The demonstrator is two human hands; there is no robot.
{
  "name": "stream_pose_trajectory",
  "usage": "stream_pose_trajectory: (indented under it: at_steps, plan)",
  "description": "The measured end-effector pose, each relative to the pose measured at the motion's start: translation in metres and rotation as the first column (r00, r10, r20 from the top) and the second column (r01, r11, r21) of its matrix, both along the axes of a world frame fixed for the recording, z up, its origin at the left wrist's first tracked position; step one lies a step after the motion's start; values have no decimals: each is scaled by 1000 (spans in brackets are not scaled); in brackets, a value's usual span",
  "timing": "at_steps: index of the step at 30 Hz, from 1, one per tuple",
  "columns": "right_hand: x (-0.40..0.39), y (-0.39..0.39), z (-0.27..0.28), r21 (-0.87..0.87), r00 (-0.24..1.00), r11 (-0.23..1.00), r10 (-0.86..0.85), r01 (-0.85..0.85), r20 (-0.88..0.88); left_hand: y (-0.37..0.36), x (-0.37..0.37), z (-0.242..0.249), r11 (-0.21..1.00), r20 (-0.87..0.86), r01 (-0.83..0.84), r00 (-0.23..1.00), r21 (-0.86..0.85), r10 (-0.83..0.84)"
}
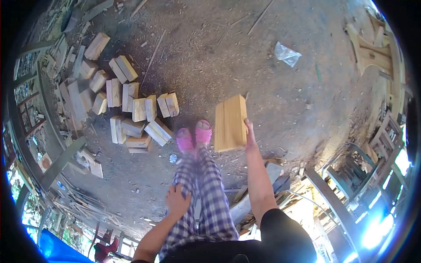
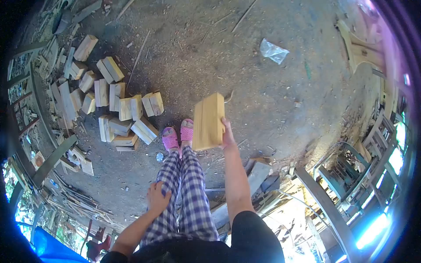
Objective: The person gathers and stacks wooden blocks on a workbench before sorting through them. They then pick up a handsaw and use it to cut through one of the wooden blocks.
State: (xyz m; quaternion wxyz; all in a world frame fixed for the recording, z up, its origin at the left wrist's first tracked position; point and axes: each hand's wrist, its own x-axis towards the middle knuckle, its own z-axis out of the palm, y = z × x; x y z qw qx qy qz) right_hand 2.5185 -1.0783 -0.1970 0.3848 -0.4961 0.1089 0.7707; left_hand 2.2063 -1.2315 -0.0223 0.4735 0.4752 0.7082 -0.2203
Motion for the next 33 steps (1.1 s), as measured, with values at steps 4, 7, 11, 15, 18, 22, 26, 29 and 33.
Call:
stream_pose_trajectory:
  at_steps: [4, 7, 11, 15, 18, 22, 26, 29, 33]
  plan:
    - [-1, -22, 92, 99, 961, 964, -229, 246, -158, -25, -9, 0, 997, -2, 78, 997, -11, -78]
    - [-12, -43, 148, 61, 921, 925, -363, 374, -144, -2, -11, 18, 996, 184, 85, 980, -12, -81]
    - [-11, -17, 294, 129, 991, 988, -71, 86, -112, 96, 19, 99, 820, 538, -499, 626, -281, 565]
    - [-47, 41, 388, 437, 895, 786, 430, -437, 120, 176, 53, 171, 478, 576, -783, 191, -399, 794]
    - [-90, 68, 414, 518, 765, 563, 479, -644, 430, 212, 74, 212, 510, 775, -652, -197, -561, 601]
    - [-113, 112, 436, 494, 631, 394, 455, -775, 628, 247, 53, 242, 518, 782, -588, -418, -621, 463]
    - [-127, 163, 444, 499, 603, 346, 549, -794, 579, 283, 34, 275, 527, 804, -608, -423, -594, 419]
    - [-137, 206, 473, 368, 523, 381, 710, -848, 471, 321, 17, 263, 524, 772, -569, -421, -633, 475]
    - [-159, 273, 472, 318, 456, 330, 702, -889, 547, 376, -6, 246, 526, 763, -555, -432, -645, 480]
